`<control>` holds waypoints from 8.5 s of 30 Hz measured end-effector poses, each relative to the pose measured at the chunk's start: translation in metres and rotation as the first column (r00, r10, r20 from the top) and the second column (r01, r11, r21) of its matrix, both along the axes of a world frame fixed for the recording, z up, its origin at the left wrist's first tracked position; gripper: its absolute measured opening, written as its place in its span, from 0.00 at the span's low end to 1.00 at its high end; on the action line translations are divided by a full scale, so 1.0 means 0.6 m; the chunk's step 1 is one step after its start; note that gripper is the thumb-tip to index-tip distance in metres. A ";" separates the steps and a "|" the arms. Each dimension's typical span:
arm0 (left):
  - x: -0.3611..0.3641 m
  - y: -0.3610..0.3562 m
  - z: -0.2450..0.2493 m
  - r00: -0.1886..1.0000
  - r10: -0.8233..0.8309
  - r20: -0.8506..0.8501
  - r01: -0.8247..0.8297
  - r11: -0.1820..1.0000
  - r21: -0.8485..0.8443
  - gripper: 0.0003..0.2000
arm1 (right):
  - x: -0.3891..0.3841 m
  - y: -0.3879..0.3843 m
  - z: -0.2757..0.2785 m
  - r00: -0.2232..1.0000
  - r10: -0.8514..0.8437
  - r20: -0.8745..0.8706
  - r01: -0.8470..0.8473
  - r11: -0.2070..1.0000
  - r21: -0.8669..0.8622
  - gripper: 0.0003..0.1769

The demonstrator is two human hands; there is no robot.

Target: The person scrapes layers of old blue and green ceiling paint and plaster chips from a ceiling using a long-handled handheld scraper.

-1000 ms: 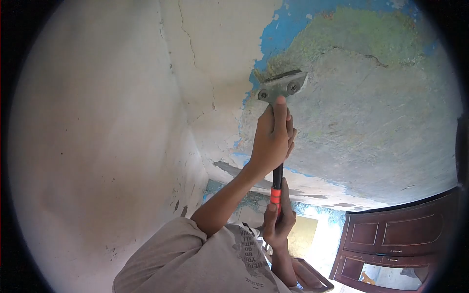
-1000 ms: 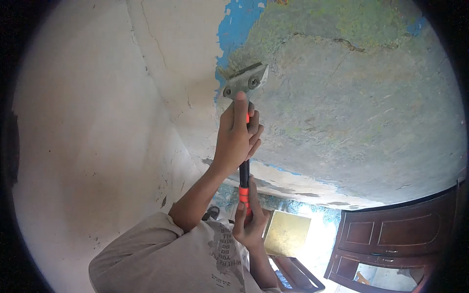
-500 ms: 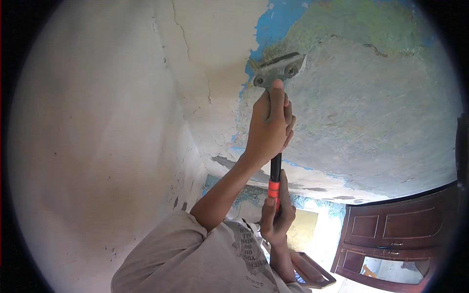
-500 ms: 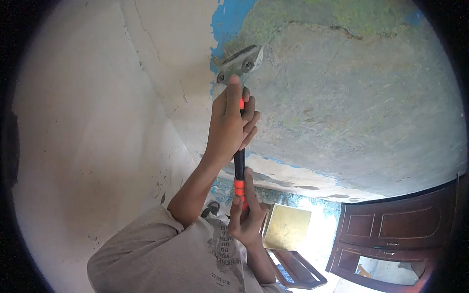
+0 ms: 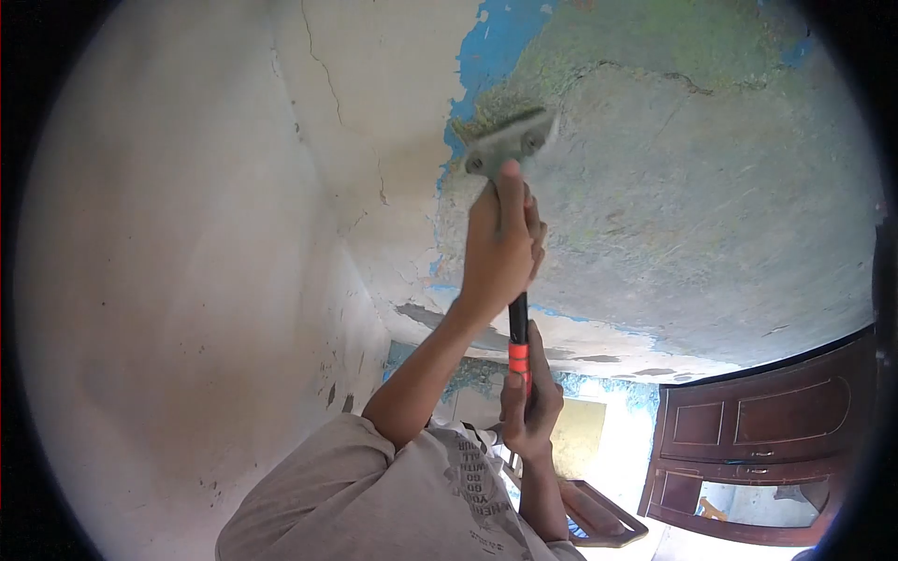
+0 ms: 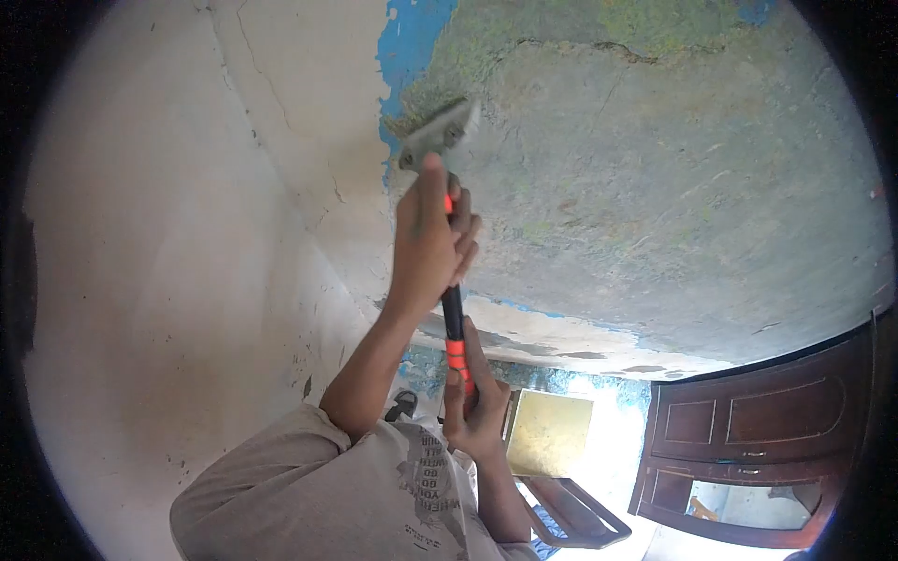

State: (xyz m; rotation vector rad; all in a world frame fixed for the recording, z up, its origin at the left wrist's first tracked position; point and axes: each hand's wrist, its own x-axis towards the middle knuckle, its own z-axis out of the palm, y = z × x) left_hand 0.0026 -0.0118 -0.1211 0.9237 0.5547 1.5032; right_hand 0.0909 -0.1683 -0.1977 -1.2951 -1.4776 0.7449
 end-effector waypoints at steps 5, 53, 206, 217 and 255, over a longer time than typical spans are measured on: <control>-0.015 -0.005 0.016 1.000 0.011 -0.022 -0.012 0.998 -0.060 0.26 | -0.010 0.005 -0.003 1.000 -0.005 0.029 0.002 0.996 0.093 0.34; -0.031 0.007 0.012 0.996 0.011 -0.091 -0.011 1.000 0.002 0.25 | -0.034 0.023 -0.056 0.999 -0.005 -0.039 0.010 0.989 0.147 0.34; -0.035 0.002 0.019 0.990 -0.055 -0.131 0.053 0.998 -0.015 0.26 | -0.047 0.016 -0.029 0.998 -0.020 -0.054 0.027 0.991 0.132 0.33; -0.036 0.007 0.015 0.991 -0.019 -0.135 0.018 1.000 -0.014 0.26 | -0.049 0.014 -0.040 0.998 -0.016 -0.065 0.025 0.991 0.134 0.33; -0.038 0.007 0.021 0.991 -0.030 -0.130 0.027 0.999 -0.020 0.26 | -0.054 0.019 -0.021 0.999 -0.036 -0.041 0.042 0.982 0.181 0.30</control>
